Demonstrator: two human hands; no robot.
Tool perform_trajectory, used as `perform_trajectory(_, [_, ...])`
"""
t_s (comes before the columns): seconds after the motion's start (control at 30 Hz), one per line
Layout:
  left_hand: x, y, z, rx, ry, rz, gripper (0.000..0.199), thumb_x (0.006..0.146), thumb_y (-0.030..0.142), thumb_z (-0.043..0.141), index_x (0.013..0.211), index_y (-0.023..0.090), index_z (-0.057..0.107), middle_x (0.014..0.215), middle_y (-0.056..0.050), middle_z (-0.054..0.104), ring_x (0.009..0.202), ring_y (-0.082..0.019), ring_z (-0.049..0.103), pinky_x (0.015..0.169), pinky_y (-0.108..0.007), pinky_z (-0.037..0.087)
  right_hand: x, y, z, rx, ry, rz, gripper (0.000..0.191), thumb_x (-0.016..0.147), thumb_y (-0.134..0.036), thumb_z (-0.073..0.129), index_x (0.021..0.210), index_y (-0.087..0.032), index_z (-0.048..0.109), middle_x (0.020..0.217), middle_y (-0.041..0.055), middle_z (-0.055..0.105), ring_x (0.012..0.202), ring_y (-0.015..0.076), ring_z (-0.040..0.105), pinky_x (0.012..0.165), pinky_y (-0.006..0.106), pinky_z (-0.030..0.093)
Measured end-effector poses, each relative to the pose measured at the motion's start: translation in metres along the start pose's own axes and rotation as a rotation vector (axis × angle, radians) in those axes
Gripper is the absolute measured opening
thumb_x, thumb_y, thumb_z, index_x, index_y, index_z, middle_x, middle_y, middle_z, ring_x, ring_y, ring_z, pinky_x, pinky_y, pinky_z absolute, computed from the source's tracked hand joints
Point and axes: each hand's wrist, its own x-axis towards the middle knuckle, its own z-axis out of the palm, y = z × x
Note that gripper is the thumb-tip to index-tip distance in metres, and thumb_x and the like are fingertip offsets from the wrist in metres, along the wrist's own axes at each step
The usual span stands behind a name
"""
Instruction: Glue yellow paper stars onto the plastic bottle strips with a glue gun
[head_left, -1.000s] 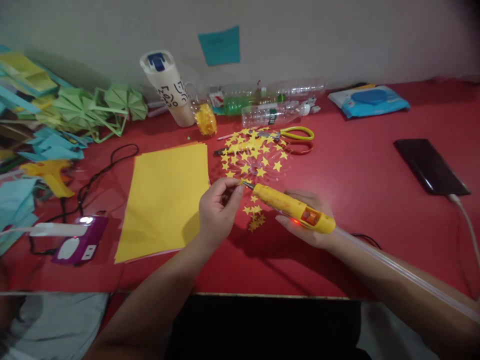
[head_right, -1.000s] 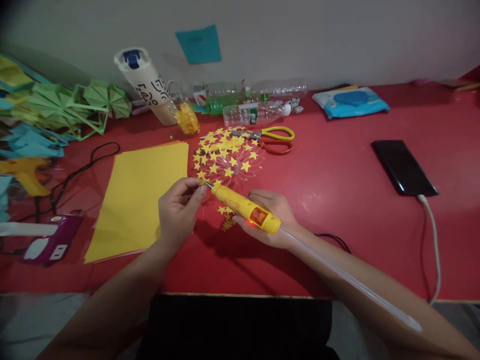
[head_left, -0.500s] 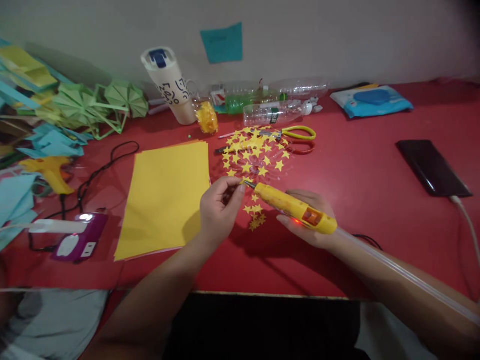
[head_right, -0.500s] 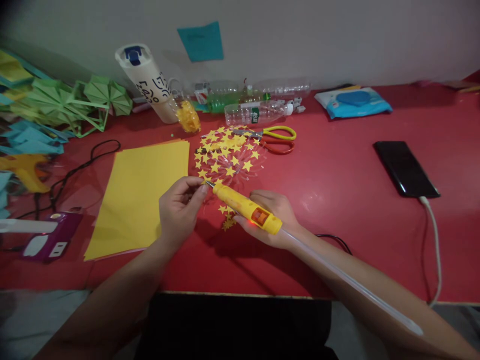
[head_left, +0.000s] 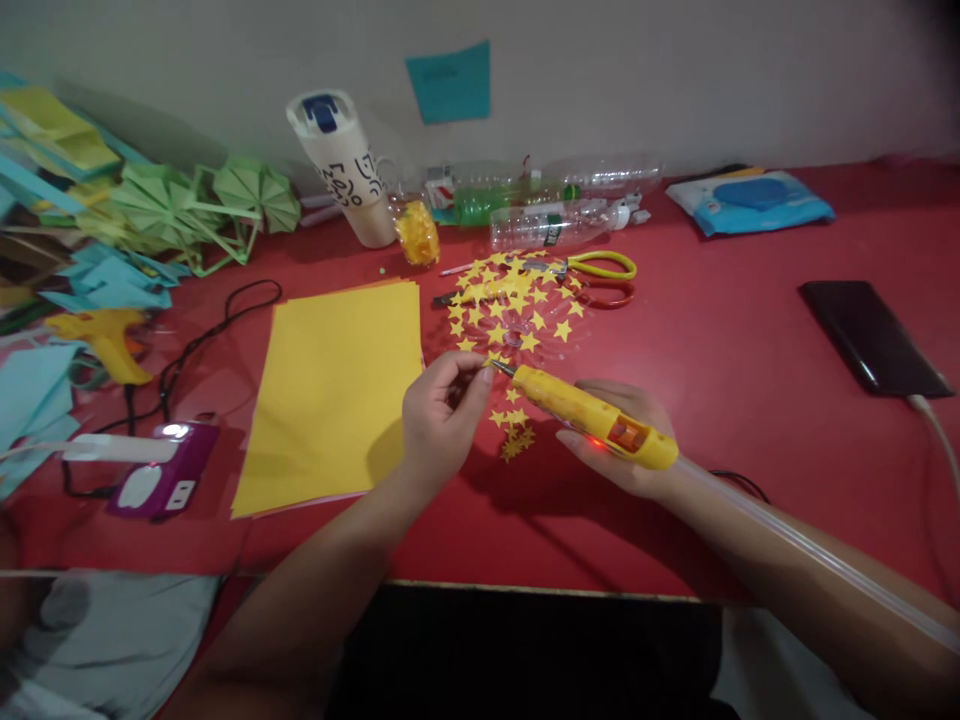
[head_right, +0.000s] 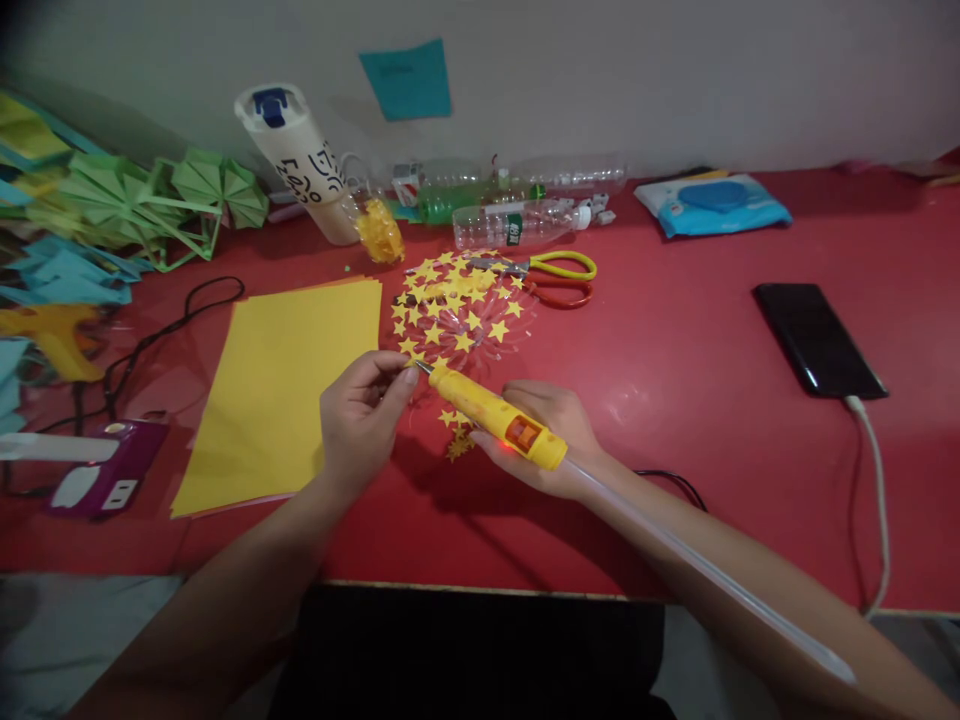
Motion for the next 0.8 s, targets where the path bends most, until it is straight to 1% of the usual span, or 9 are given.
perform_trajectory(0.1, [0.000,-0.001,-0.001,0.032,0.003,0.046,0.008,0.082,0.023,0.059,0.076,0.019,0.061,0.060,0.003,0.057,0.048,-0.008,0.045,0.047,-0.020,0.041,0.001,0.000,0.000,-0.012,0.017,-0.021,0.031,0.090,-0.037,0.051,0.064,-0.024,0.042,0.055,-0.0024,0.046,0.047,0.0129,0.046,0.046,0.028,0.037])
perform_trajectory(0.27, [0.001,0.000,-0.005,0.186,-0.017,0.221,0.011,0.086,0.020,0.055,0.077,0.020,0.062,0.066,0.000,0.061,0.055,-0.009,0.050,0.054,-0.023,0.043,0.003,-0.003,-0.004,-0.027,0.073,-0.057,0.029,0.087,-0.029,0.055,0.064,-0.024,0.039,0.054,-0.0031,0.042,0.045,0.0123,0.042,0.043,0.028,0.034])
perform_trajectory(0.33, [0.001,0.002,-0.007,0.168,-0.027,0.220,0.011,0.084,0.020,0.056,0.076,0.020,0.063,0.066,0.000,0.061,0.056,-0.010,0.051,0.056,-0.024,0.044,0.003,-0.005,-0.008,-0.017,0.103,-0.042,0.024,0.087,-0.028,0.057,0.067,-0.024,0.043,0.060,-0.0008,0.049,0.050,0.0135,0.049,0.045,0.028,0.038])
perform_trajectory(0.4, [0.001,0.003,-0.006,0.031,-0.080,0.084,0.008,0.081,0.022,0.059,0.074,0.020,0.062,0.064,0.001,0.059,0.055,-0.010,0.050,0.053,-0.024,0.043,0.003,-0.008,-0.010,0.002,0.144,0.033,0.017,0.087,-0.029,0.057,0.073,-0.024,0.049,0.070,0.0026,0.058,0.060,0.0161,0.058,0.051,0.029,0.045])
perform_trajectory(0.47, [0.000,0.005,-0.002,-0.187,-0.209,-0.172,0.007,0.076,0.026,0.062,0.071,0.021,0.060,0.058,0.002,0.055,0.049,-0.009,0.045,0.044,-0.022,0.038,0.003,-0.010,-0.011,0.034,0.192,0.155,0.013,0.087,-0.030,0.057,0.076,-0.024,0.052,0.075,0.0029,0.061,0.066,0.0175,0.061,0.056,0.031,0.049])
perform_trajectory(0.53, [0.000,0.006,0.003,-0.384,-0.354,-0.451,0.011,0.069,0.029,0.065,0.070,0.021,0.058,0.053,0.004,0.050,0.044,-0.007,0.040,0.037,-0.019,0.030,0.003,-0.009,-0.009,0.065,0.218,0.244,0.013,0.085,-0.027,0.059,0.075,-0.024,0.052,0.072,0.0008,0.060,0.064,0.0163,0.060,0.056,0.030,0.050])
perform_trajectory(0.63, [-0.002,0.007,0.010,-0.556,-0.453,-0.743,0.018,0.059,0.027,0.070,0.071,0.019,0.059,0.052,0.004,0.050,0.042,-0.005,0.039,0.035,-0.017,0.022,0.004,-0.006,-0.005,0.079,0.205,0.217,0.015,0.083,-0.024,0.060,0.072,-0.024,0.050,0.069,-0.0002,0.057,0.061,0.0150,0.059,0.055,0.028,0.050])
perform_trajectory(0.7, [-0.004,0.007,0.012,-0.626,-0.492,-0.828,0.017,0.057,0.025,0.070,0.069,0.018,0.058,0.050,0.005,0.049,0.040,-0.004,0.036,0.035,-0.018,0.019,0.005,-0.003,-0.003,0.069,0.160,0.145,0.016,0.085,-0.023,0.059,0.071,-0.024,0.050,0.067,-0.0005,0.056,0.060,0.0146,0.058,0.054,0.028,0.049])
perform_trajectory(0.8, [-0.006,0.006,0.014,-0.677,-0.590,-0.837,0.016,0.063,0.027,0.067,0.058,0.019,0.054,0.047,0.005,0.043,0.039,-0.004,0.030,0.036,-0.020,0.015,0.004,-0.002,-0.004,0.096,0.101,0.035,0.017,0.087,-0.023,0.060,0.073,-0.023,0.050,0.068,-0.0010,0.057,0.060,0.0132,0.056,0.053,0.026,0.046])
